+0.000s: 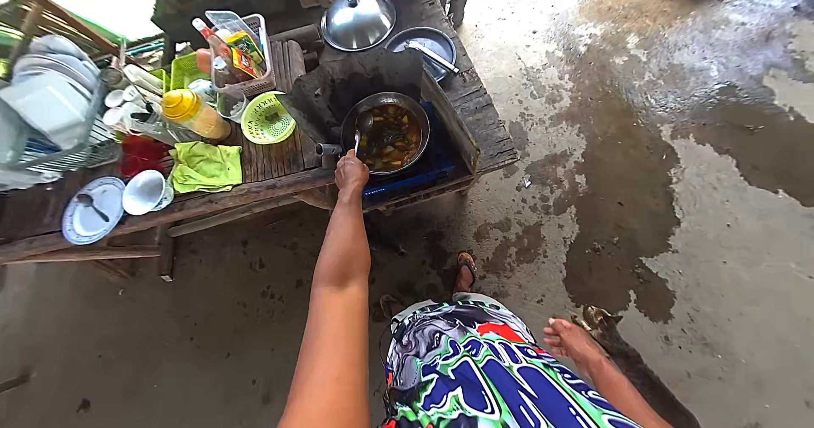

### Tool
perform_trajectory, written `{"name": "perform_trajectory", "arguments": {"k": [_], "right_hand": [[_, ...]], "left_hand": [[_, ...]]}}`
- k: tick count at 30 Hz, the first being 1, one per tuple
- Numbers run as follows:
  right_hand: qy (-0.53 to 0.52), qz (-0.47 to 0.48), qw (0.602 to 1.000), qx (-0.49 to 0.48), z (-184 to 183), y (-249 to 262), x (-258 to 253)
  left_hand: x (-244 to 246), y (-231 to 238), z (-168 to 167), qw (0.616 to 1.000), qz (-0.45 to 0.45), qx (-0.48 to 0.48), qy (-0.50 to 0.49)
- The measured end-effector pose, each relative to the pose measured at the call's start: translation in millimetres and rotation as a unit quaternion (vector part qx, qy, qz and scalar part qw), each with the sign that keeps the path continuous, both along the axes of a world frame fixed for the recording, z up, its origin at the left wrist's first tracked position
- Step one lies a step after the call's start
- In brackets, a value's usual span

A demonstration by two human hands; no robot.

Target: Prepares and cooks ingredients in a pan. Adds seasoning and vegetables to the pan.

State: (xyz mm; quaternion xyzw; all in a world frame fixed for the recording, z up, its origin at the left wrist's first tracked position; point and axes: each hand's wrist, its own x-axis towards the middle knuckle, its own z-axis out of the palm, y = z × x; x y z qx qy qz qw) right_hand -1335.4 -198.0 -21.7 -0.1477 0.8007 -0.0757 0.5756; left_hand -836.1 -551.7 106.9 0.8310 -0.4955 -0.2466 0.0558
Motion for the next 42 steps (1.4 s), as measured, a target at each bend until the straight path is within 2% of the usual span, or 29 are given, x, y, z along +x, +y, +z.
{"name": "perform_trajectory", "arguments": {"k": [3,7,11,20,24,27,30,33,35,37,40,41,42], "right_hand": [[0.005,0.015,0.999,0.039,0.6,22.6,-7.4],[0.030,-0.008,0.998,0.052,-6.6,20.1,-35.6],[0.030,-0.048,0.998,0.006,-22.4,-17.7,-64.6],[0.016,-0.003,0.999,-0.044,-18.9,-126.9,-114.3],[0.024,0.019,0.999,-0.034,-17.4,-150.0,-130.4],[0.028,0.028,0.999,-0.029,-14.2,-162.4,-129.9],[0.032,0.030,0.999,-0.030,-10.9,-168.2,-115.1],[0.026,0.059,0.998,-0.027,-14.3,-166.8,-91.1],[0.016,0.098,0.994,-0.040,-15.0,-170.1,-61.3],[-0.005,0.157,0.986,-0.059,-8.7,-171.9,-18.4],[-0.055,0.262,0.958,-0.102,17.1,-183.2,76.1],[-0.085,0.285,0.947,-0.119,28.2,-185.3,113.5],[-0.119,0.300,0.937,-0.131,39.6,-186.0,152.5]], "left_hand": [[6.6,7.1,-0.5,1.000,-0.007,0.011,-0.007],[5.4,23.7,4.4,1.000,-0.020,-0.011,0.012],[-2.0,43.9,-12.9,1.000,-0.013,0.014,0.020],[-32.1,46.2,-11.0,0.996,0.080,-0.031,0.019],[-62.5,29.0,-25.3,0.998,0.038,-0.039,0.041],[-74.8,29.3,-20.9,0.999,0.022,-0.025,0.037],[-60.5,39.9,-11.1,0.999,0.031,-0.035,0.007],[-33.3,59.7,-16.5,0.998,0.039,-0.040,-0.006],[-20.1,71.3,-20.2,0.994,0.040,-0.098,-0.004],[-11.6,85.0,-19.8,0.993,0.036,-0.107,0.022],[-0.1,108.9,-18.1,0.975,0.072,-0.131,0.163],[3.7,119.2,-17.3,0.953,0.114,-0.132,0.247],[6.7,132.7,-18.6,0.910,0.167,-0.130,0.356]]}}
